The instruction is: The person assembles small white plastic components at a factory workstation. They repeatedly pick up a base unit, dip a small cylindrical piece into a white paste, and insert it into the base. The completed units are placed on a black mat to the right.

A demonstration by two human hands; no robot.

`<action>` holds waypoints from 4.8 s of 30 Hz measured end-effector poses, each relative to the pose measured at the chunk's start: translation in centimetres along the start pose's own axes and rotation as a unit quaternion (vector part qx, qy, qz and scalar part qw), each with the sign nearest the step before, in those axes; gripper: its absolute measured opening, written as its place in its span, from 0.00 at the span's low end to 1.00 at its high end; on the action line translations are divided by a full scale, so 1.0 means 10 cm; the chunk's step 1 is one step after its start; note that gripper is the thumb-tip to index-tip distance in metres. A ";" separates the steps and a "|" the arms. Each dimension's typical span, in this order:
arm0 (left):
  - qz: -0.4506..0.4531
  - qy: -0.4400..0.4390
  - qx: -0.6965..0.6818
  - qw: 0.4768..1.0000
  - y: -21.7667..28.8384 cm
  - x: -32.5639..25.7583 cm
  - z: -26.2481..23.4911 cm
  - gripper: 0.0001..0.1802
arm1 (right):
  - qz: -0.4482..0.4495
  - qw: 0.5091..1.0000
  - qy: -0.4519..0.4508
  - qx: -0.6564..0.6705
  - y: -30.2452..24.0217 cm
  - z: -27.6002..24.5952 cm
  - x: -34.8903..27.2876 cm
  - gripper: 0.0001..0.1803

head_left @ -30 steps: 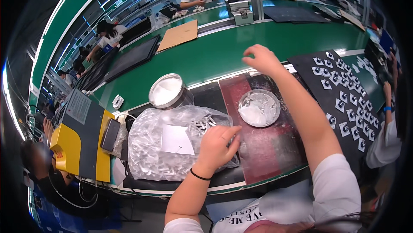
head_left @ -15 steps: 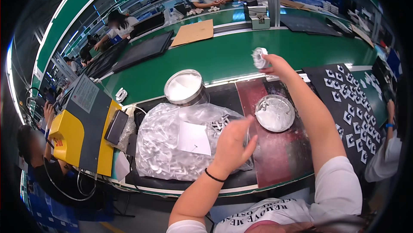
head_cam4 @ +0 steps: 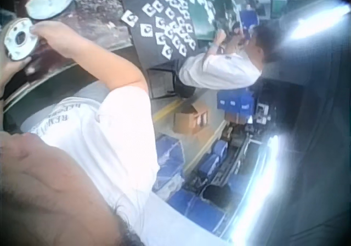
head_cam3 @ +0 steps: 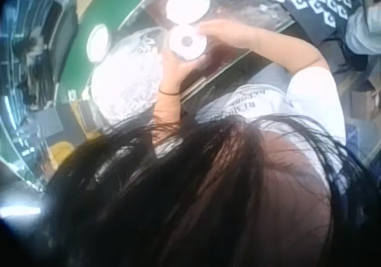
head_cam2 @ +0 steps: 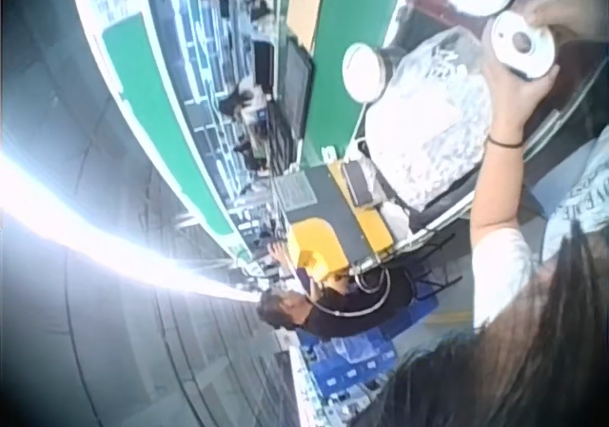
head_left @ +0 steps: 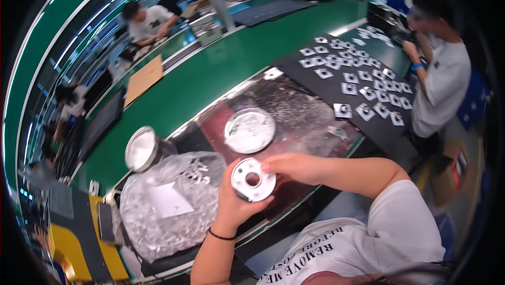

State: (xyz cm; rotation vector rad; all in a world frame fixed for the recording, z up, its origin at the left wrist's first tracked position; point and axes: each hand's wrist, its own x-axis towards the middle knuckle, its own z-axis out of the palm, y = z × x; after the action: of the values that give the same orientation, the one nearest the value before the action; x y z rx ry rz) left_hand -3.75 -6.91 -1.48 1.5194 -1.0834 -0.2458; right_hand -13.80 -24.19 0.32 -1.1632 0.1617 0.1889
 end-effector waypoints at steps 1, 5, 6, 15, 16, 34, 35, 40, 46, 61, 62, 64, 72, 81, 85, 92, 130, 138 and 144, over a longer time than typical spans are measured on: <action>-0.001 -0.001 0.024 1.000 0.03 -0.01 0.02 0.47 | 0.005 1.000 -0.002 -0.009 0.03 -0.01 -0.07 0.20; 0.010 -0.026 0.120 0.992 0.03 -0.02 0.00 0.42 | -0.144 0.909 0.096 -0.378 -0.04 -0.04 -0.50 0.22; 0.014 -0.042 0.122 0.992 0.06 0.00 0.02 0.41 | -0.200 0.837 0.168 -0.482 -0.01 -0.13 -0.63 0.21; 0.038 -0.159 0.207 0.965 0.16 0.08 0.08 0.37 | -0.104 0.552 0.421 -0.712 0.09 -0.86 -1.27 0.22; 0.042 -0.163 0.216 0.962 0.14 0.08 0.08 0.37 | -0.088 0.547 0.421 -0.718 0.10 -0.90 -1.24 0.23; 0.056 -0.169 0.255 0.950 0.04 0.05 0.06 0.37 | -0.050 0.518 0.484 -0.704 0.06 -1.30 -0.84 0.24; 0.056 -0.168 0.259 0.950 0.04 0.05 0.07 0.38 | -0.062 0.530 0.490 -0.689 0.05 -1.30 -0.84 0.22; 0.043 -0.179 0.247 0.951 0.07 0.08 0.08 0.38 | -0.184 0.526 0.513 -0.653 0.02 -1.24 -0.86 0.16; 0.033 -0.172 0.256 0.951 0.08 0.07 0.07 0.38 | -0.317 0.692 0.398 -0.513 -0.06 -0.91 -0.84 0.12; 0.018 -0.131 0.254 0.958 0.02 0.04 0.08 0.40 | -0.039 0.992 0.111 -0.045 0.12 -0.09 -0.52 0.14; 0.016 -0.122 0.260 0.958 0.01 0.02 0.09 0.40 | -0.029 0.992 0.115 -0.041 0.12 -0.07 -0.51 0.14; 0.016 -0.117 0.273 0.955 0.02 0.02 0.10 0.41 | -0.013 0.991 0.125 -0.036 0.10 -0.06 -0.48 0.13; 0.038 -0.109 0.292 0.949 0.00 -0.01 0.10 0.44 | -0.048 0.981 0.186 0.005 0.24 0.01 -0.33 0.12; 0.021 -0.069 0.317 0.946 0.05 -0.06 0.20 0.40 | -0.038 0.976 0.211 -0.032 0.32 0.16 -0.31 0.16; 0.028 -0.058 0.310 0.949 0.03 -0.06 0.20 0.42 | -0.021 0.969 0.217 -0.113 0.34 0.12 -0.28 0.17; 0.038 -0.049 0.288 0.956 -0.01 -0.07 0.22 0.41 | -0.035 0.952 0.243 -0.185 0.33 0.15 -0.26 0.15; -0.103 0.110 0.398 0.905 -0.17 0.14 -0.55 0.23 | -0.368 0.747 0.173 -0.526 -0.28 -0.17 -0.30 0.15; -0.125 0.050 0.461 0.877 -0.28 0.13 -0.64 0.12 | -0.384 0.759 0.182 -0.493 -0.23 -0.23 -0.35 0.09; -0.109 0.081 0.413 0.900 -0.25 0.12 -0.67 0.11 | -0.410 0.749 0.183 -0.488 -0.27 -0.19 -0.35 0.09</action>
State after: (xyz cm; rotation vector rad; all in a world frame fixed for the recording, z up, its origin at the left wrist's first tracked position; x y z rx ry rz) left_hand 2.68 -3.63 -1.32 2.3792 -0.9184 0.2281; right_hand -16.66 -27.19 2.74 -2.2062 -0.1517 -0.8594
